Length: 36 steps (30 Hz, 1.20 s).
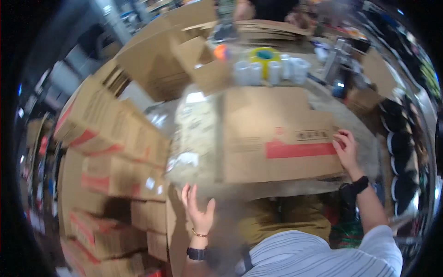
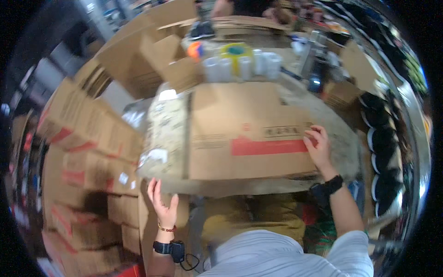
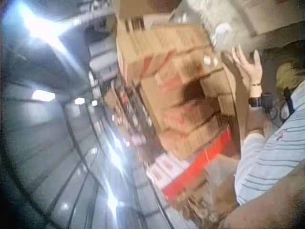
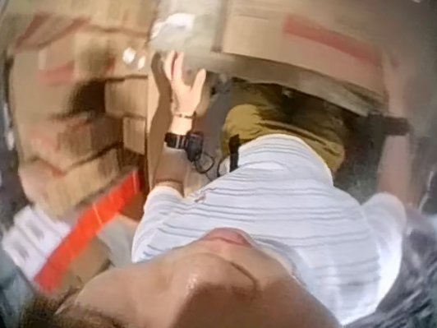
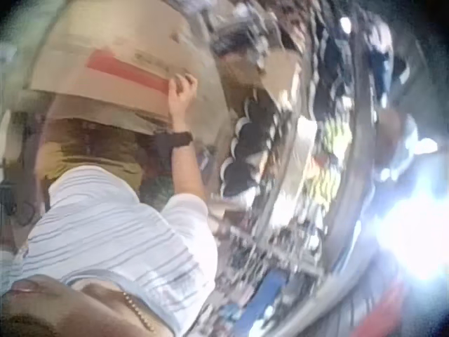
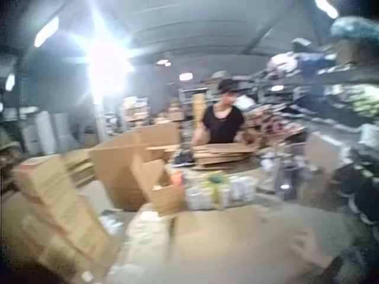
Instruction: Packing black shoes into cardboard shoe boxes and applying labels in a manufacturing environment.
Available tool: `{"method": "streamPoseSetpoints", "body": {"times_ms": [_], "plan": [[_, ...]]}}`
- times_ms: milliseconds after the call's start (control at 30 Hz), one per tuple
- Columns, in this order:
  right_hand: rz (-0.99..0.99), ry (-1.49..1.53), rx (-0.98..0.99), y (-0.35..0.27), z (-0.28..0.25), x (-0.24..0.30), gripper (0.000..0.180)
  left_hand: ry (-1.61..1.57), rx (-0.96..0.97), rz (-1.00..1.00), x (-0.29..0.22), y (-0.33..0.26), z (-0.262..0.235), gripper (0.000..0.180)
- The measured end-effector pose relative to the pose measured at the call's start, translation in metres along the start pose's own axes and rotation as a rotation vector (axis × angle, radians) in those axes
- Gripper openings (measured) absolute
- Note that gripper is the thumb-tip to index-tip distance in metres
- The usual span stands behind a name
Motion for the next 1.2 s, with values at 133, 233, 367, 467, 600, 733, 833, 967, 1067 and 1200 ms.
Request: {"method": "streamPoseSetpoints", "body": {"times_ms": [133, 233, 367, 467, 600, 733, 833, 967, 1067, 1200], "plan": [[0.095, -0.448, -0.019, -0.048, -0.03, -0.055, 0.061, -0.147, 0.17, -0.003, -0.041, 0.051, 0.1, 0.068], [0.106, -0.38, 0.122, -0.054, -0.008, 0.0, 0.087, -0.127, 0.184, -0.151, -0.033, 0.061, 0.109, 0.064], [0.132, -0.299, 0.257, -0.048, -0.025, 0.015, 0.092, -0.23, 0.246, -0.12, -0.07, 0.064, 0.082, 0.069], [0.036, -0.289, -0.007, -0.055, -0.042, 0.01, 0.079, -0.244, 0.242, -0.138, -0.074, 0.065, 0.079, 0.079], [-0.083, 0.103, -0.165, -0.037, -0.045, 0.075, 0.064, 0.056, 0.43, -0.443, -0.094, 0.07, 0.084, 0.066], [-0.478, -0.209, -0.004, -0.027, -0.047, 0.099, 0.056, -0.283, 0.039, 0.023, -0.087, 0.076, 0.07, 0.064], [-0.164, 0.168, -0.268, 0.005, -0.104, 0.102, 0.051, -0.232, -0.141, 0.635, -0.198, 0.105, 0.038, 0.06], [-0.524, -0.406, -0.3, 0.061, -0.116, 0.183, 0.049, -0.585, 0.237, 0.475, -0.158, 0.183, 0.07, 0.056], [-0.751, -0.157, -0.327, 0.062, -0.084, 0.211, 0.024, -1.004, 0.551, -0.266, -0.109, 0.231, 0.115, 0.055], [-0.079, -0.13, 0.352, 0.112, -0.006, 0.096, 0.027, -0.945, 0.72, -0.113, -0.152, 0.214, 0.136, 0.056]]}}
Point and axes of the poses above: each hand's wrist, its own y-axis towards the middle knuckle, its own z-axis out of the palm, x = y × z, the point moved 6 cm from there along y, towards the middle knuckle, and after that the axes turned 6 degrees about -z, right-handed, at the moved point
